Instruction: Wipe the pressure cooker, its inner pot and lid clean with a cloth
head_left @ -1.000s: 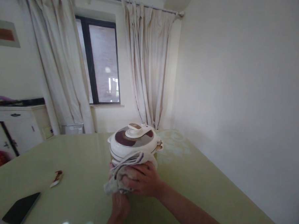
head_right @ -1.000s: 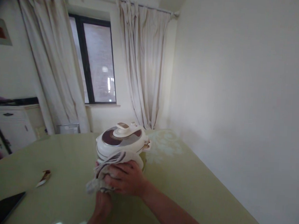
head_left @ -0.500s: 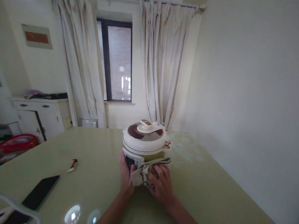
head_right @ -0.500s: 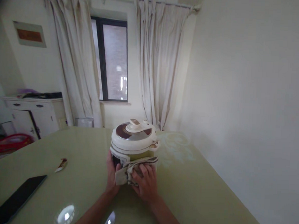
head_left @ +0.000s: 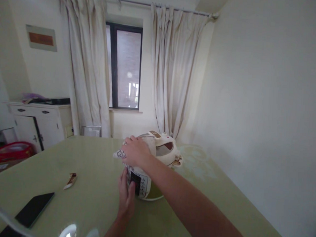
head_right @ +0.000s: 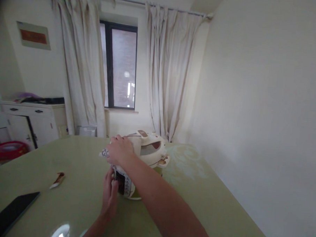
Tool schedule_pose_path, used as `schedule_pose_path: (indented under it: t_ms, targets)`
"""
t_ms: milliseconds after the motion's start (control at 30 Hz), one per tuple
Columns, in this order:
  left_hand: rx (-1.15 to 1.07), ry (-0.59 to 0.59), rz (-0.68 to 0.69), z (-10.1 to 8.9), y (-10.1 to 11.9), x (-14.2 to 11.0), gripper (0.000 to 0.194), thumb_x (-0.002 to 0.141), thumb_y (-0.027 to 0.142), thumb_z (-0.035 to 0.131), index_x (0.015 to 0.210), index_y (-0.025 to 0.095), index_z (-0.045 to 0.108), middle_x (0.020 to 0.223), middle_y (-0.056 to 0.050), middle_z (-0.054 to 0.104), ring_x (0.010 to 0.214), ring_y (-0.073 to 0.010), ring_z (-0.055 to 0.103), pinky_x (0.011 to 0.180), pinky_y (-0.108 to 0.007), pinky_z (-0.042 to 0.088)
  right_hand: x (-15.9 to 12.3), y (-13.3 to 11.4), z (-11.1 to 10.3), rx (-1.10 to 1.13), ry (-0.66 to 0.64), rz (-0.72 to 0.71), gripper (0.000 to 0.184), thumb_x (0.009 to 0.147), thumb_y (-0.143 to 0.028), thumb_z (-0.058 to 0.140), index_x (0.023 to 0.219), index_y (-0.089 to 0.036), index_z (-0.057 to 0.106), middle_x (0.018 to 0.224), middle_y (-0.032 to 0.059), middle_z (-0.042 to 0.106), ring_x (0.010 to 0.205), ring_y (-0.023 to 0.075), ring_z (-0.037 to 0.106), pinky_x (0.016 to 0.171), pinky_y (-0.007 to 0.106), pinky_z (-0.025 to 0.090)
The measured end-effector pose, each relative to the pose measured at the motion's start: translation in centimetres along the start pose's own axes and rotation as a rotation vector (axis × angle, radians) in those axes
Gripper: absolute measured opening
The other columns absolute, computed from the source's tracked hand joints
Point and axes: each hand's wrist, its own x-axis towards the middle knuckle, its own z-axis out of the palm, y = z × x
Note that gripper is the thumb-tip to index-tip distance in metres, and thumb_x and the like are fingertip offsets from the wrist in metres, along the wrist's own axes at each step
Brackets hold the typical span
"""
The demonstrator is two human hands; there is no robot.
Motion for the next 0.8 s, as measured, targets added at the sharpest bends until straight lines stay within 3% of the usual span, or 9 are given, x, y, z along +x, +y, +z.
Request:
schedule_pose_path:
  t_ms: [133,200,367,500,567,667,733,800]
  targets:
    - [0.262,-0.097,0.125,-0.2,0.5,-0.4,0.121,0.077,0.066,0.079,0.169,0.018,0.017,0.162,-0.024,0.037,0.152,-0.0467,0.034,0.121,-0.068,0.034,2.4,0.9,-0.3,0.052,-0.067,0.219,0.034,0.098,-0.045,0.061,0.118,-0.02,0.072,0.12,0.0135,0.07,0.109,0.0282,0.066,0.088,0.041,0.054]
    - [0.35,-0.109,0.166,0.0,0.9,-0.5,0.131,0.071,0.063,0.084,0.17,0.018,0.011,0.163,-0.026,0.034,0.152,-0.0487,0.032,0.119,-0.069,0.037,2.2,1.0,-0.7,0.048,-0.046,0.272,0.036,0.102,-0.045,0.055,0.125,-0.021,0.069,0.12,0.014,0.07,0.107,0.0279,0.067,0.087,0.041,0.054]
    - [0.379,-0.079,0.184,0.4,1.8,-0.5,0.125,0.073,0.055,0.084,0.169,0.019,0.012,0.161,-0.025,0.038,0.15,-0.0466,0.037,0.116,-0.067,0.042,-3.3,0.9,-0.9,0.052,0.061,0.098,0.039,0.093,-0.053,0.069,0.126,-0.031,0.069,0.131,0.0062,0.065,0.115,0.0269,0.062,0.097,0.042,0.049]
    - [0.349,-0.059,0.105,0.7,2.4,-0.7,0.118,0.071,0.056,0.084,0.164,0.017,0.023,0.154,-0.024,0.044,0.147,-0.047,0.041,0.116,-0.067,0.042,-9.3,2.0,-0.8,-0.019,0.173,-0.049,0.05,0.089,-0.054,0.076,0.133,-0.034,0.066,0.144,0.0063,0.059,0.125,0.0301,0.054,0.102,0.047,0.043]
    - [0.336,-0.049,0.07,0.9,2.5,-0.8,0.116,0.069,0.057,0.084,0.161,0.016,0.027,0.151,-0.024,0.046,0.146,-0.0472,0.043,0.115,-0.067,0.042,-10.6,2.1,-0.7,-0.081,0.189,-0.095,0.051,0.089,-0.054,0.076,0.135,-0.033,0.066,0.145,0.0079,0.059,0.127,0.032,0.051,0.102,0.048,0.042]
    - [0.312,-0.054,0.06,0.8,2.3,-0.6,0.115,0.066,0.057,0.086,0.159,0.016,0.03,0.152,-0.024,0.045,0.146,-0.0466,0.042,0.115,-0.066,0.042,-9.1,0.5,-0.1,-0.14,0.188,-0.11,0.037,0.096,-0.046,0.071,0.128,-0.028,0.067,0.141,0.0093,0.062,0.127,0.0312,0.051,0.1,0.049,0.042]
    - [0.25,-0.062,0.068,0.5,1.8,-0.1,0.109,0.064,0.056,0.088,0.153,0.017,0.038,0.148,-0.023,0.049,0.14,-0.0447,0.048,0.112,-0.064,0.045,-6.3,-1.6,0.9,-0.158,0.159,-0.111,0.019,0.102,-0.034,0.063,0.117,-0.023,0.069,0.132,0.0093,0.067,0.123,0.0285,0.054,0.099,0.048,0.043]
    - [0.13,-0.078,0.062,-0.1,1.1,0.6,0.098,0.063,0.054,0.088,0.144,0.017,0.047,0.139,-0.021,0.055,0.129,-0.0408,0.056,0.107,-0.06,0.049,-3.2,-3.8,2.1,-0.168,0.077,-0.133,0.015,0.105,-0.024,0.057,0.11,-0.019,0.07,0.118,0.0084,0.072,0.113,0.0264,0.059,0.096,0.048,0.045]
